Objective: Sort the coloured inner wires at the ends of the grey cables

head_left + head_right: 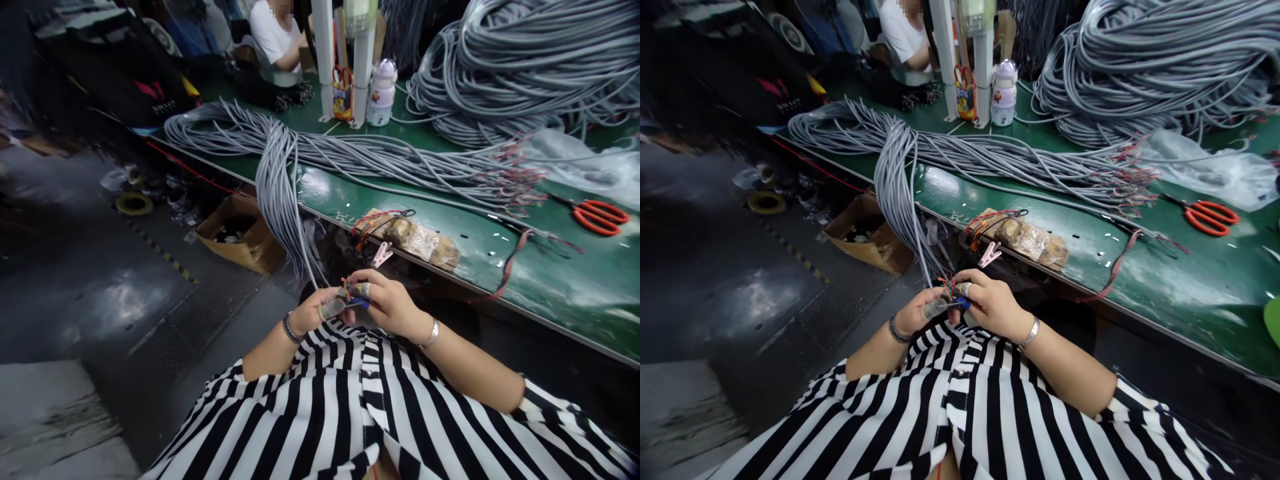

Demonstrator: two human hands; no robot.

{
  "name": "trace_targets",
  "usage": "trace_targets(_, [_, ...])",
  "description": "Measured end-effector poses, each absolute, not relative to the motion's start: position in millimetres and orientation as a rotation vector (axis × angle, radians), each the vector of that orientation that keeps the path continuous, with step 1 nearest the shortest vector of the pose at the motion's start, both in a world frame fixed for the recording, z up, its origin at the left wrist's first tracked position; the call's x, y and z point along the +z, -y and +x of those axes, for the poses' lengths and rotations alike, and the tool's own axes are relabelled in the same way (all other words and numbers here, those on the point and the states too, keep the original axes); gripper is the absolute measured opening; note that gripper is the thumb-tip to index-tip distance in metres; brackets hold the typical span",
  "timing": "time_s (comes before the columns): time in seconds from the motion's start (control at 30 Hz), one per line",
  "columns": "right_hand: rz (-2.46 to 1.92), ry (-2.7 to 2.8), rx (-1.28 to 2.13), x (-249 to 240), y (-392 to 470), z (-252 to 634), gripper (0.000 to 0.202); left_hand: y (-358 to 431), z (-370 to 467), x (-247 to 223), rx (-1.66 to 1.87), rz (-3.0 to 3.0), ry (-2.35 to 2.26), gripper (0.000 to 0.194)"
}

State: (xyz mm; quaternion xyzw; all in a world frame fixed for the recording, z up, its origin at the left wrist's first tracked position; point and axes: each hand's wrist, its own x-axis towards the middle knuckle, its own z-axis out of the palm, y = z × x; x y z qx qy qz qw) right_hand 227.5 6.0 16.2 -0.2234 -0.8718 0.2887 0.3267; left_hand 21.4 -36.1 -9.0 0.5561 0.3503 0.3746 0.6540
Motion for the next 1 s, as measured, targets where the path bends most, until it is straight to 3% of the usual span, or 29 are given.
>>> trace_targets(0.17, [-0.364, 2.164, 1.348, 21.7, -7.2, 249.7, 0.024, 22.9, 19.4, -6.2, 0.515, 1.285, -0.622, 0.058])
trace_targets(0.33, [-0.757, 1.667, 1.873, 3.6, -8.4, 282.2, 0.035, 20.2, 21.9, -6.6, 0.577, 1.308, -0.652, 0.054])
trace_targets(0.5, [-1.082, 1.089, 1.775, -14.7, -13.1, 309.3, 0.037, 14.0, 17.5, 2.8, 0.87, 1.585, -0.849, 0.043])
trace_targets(0.63, [-1.109, 1.148, 1.83, -16.3, -18.2, 299.6, 0.054, 2.9, 23.6, 4.8, 1.059, 1.828, -0.985, 0.028])
trace_targets(0.8, [-1.028, 1.118, 1.886, -9.4, -34.8, 269.2, 0.058, -9.7, 34.2, 7.1, 1.119, 1.852, -1.082, 0.024])
trace_targets(0.9, [-1.031, 1.098, 1.94, -6.2, -43.4, 253.5, 0.055, -14.9, 36.8, 7.2, 1.088, 1.841, -1.091, 0.023])
trace_targets(1.0, [-1.021, 1.03, 1.773, -6.1, -44.9, 241.9, 0.047, -16.8, 36.0, 6.8, 1.08, 1.839, -1.094, 0.023])
